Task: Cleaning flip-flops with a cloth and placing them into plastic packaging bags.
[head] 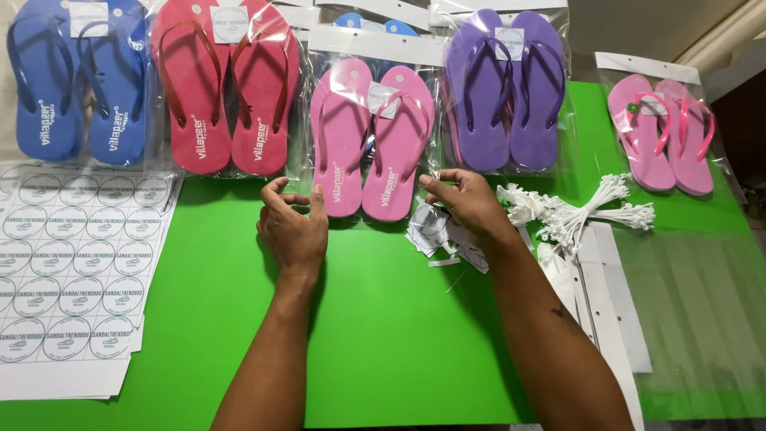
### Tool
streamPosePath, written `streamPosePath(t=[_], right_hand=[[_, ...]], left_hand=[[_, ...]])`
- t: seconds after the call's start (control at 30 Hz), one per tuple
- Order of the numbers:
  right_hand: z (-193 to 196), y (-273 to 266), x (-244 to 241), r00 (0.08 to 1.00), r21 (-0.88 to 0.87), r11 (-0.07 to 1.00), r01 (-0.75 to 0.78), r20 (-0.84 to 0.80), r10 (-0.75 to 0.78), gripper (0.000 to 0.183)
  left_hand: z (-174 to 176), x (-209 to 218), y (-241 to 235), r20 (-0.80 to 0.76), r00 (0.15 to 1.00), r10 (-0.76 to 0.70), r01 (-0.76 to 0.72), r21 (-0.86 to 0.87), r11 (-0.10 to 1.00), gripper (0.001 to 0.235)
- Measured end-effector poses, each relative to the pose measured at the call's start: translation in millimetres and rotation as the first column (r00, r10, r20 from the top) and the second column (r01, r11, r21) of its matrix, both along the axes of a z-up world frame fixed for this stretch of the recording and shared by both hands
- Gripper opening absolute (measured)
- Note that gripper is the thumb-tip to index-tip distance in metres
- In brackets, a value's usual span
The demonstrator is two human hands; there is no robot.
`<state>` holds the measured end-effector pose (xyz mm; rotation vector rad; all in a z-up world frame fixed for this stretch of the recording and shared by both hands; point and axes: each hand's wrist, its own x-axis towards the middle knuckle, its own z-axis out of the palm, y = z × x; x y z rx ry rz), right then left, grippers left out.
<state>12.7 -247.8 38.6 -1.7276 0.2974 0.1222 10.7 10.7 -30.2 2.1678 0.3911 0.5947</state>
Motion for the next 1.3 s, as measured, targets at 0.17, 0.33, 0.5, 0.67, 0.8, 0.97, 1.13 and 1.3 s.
streamPosePath(t=[0.17, 0.33, 0.5, 0.67, 0.8, 0.97, 1.13, 1.3], right_hand=[[-5, 12, -2, 0.999, 0.167, 0.986, -0.007, 0.036, 0.001, 0.041], [13, 18, -17, 0.998, 0.337, 0.941, 0.009, 0.055, -0.03, 0.052], [6, 11, -29, 0.997, 0.786, 0.615, 0.066, -0.03, -0.068, 0.063], [-19, 44, -52, 0.981, 0.773, 0.605, 0.191, -0.128, -0.146, 0.037], [-62, 61, -40, 0.953, 0.745, 0.608, 0.275, -0.128, -0.275, 0.02], [-16, 82, -46, 0.893, 0.715, 0.584, 0.383, -0.125, -0.433, 0.019], [-6, 80, -64, 0.896, 0.706, 0.596, 0.384, -0.127, -0.426, 0.021], [-13, 67, -109, 0.902, 0.637, 0.65, 0.414, -0.193, -0.386, 0.021]], left_hand=[[2, 11, 5, -0.041, 0.995, -0.095, 0.079, -0.302, 0.95, 0.041], [14, 8, 0, 0.03, 0.97, -0.242, 0.213, -0.589, 0.78, 0.034], [-4, 12, -11, -0.001, 0.844, -0.537, 0.207, -0.922, 0.326, 0.036], [21, -5, -28, 0.037, 0.799, -0.601, 0.272, -0.912, 0.306, 0.032], [17, -12, -37, 0.051, 0.798, -0.6, 0.319, -0.882, 0.349, 0.033], [56, -27, -36, 0.068, 0.782, -0.619, 0.32, -0.897, 0.306, 0.035], [61, -24, -30, 0.083, 0.794, -0.603, 0.257, -0.944, 0.208, 0.039], [60, -12, -23, 0.244, 0.871, -0.427, 0.183, -0.967, -0.179, 0.075]])
